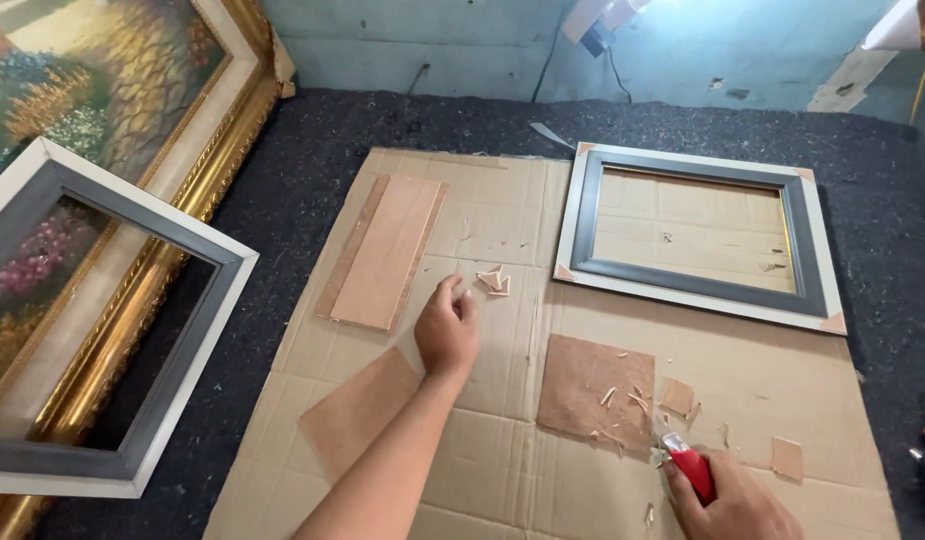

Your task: Using a utility knife to carefully cut and trim small pieces of thin wood on a cardboard-covered work surface.

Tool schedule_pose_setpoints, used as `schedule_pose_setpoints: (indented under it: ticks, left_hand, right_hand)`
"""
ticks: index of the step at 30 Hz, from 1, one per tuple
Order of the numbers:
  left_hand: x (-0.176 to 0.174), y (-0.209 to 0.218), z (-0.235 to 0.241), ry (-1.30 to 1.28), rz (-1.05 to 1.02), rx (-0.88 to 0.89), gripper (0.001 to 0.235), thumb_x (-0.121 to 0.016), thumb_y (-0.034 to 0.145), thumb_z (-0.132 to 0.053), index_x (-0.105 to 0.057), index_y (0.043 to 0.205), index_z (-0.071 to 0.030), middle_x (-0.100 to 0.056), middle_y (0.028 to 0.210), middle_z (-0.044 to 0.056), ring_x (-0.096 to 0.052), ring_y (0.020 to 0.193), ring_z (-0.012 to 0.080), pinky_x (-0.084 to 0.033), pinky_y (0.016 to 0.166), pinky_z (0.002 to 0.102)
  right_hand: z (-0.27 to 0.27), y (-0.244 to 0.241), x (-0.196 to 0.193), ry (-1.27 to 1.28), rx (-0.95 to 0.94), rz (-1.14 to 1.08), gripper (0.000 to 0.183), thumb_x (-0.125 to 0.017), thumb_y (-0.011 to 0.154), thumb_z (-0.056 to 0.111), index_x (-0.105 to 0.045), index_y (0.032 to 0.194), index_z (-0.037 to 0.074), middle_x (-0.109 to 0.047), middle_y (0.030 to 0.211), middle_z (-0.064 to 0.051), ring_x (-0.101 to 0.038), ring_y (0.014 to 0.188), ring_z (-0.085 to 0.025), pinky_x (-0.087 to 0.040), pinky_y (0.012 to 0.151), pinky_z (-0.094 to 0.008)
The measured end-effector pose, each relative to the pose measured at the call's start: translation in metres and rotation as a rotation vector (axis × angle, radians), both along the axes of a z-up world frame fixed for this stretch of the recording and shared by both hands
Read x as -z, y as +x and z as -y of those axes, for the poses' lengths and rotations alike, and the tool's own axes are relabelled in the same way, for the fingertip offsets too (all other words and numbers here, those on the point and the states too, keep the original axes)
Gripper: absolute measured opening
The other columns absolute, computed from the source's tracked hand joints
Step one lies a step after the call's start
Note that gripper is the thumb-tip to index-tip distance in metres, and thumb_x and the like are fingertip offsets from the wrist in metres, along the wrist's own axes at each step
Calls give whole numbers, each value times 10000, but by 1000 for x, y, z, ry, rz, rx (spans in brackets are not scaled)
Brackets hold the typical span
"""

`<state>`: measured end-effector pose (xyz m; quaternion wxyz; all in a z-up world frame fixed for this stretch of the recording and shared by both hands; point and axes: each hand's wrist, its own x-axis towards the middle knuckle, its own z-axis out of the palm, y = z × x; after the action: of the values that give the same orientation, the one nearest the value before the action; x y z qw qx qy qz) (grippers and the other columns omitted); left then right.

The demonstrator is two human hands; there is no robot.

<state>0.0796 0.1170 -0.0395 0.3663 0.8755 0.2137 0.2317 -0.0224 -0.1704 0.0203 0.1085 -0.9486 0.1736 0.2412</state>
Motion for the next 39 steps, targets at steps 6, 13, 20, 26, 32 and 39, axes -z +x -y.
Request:
schedule_pose_setpoints:
  ticks: [6,13,20,26,32,39]
  left_hand:
    - [-11,-7,4,-10,33,19,303,-484,806,-249,-543,1082,-139,-618,685,-28,-581,611,182,-434,543,353]
    - [-37,-20,45,182,280,247,168,-483,807,-146,-579,944,-131,-603,822,9,-521,794,185,-455,623,305]
    - [-39,-36,145,505,251,966,310,-613,650,-193,-580,958,-201,-609,1002,-29,-527,949,214,-387,698,391]
    - [-38,-32,177,545,126,1094,206,-583,679,-95,-530,870,-152,-613,822,28,-545,823,239,-376,680,378]
    - [-62,-47,174,95,-67,1177,139,-452,788,-40,-534,877,-107,-570,826,78,-552,656,322,-422,554,426]
    - [-62,-32,126,-152,-72,650,140,-701,711,-213,-666,822,-135,-683,719,-18,-639,660,92,-507,641,214]
  right_hand:
    - [13,-3,28,4,22,131,403,-457,725,566,-581,987,287,-682,903,-42,-634,892,-212,-498,703,-329]
    - [45,-23,89,201,380,710,390,-457,863,451,-577,1049,130,-598,814,-223,-524,773,-430,-389,655,-451]
    - [47,-23,73,306,333,662,300,-406,867,359,-558,943,112,-634,745,-138,-566,774,-370,-378,742,-428]
    - [41,-21,59,333,305,693,304,-406,845,384,-552,892,122,-607,741,-160,-532,738,-392,-365,679,-434]
    - [40,-23,59,368,282,776,367,-421,817,403,-563,950,92,-609,798,-183,-531,736,-400,-360,629,-448]
    - [34,-23,46,345,112,732,302,-446,823,452,-500,807,156,-548,632,-78,-515,623,-323,-344,571,-397]
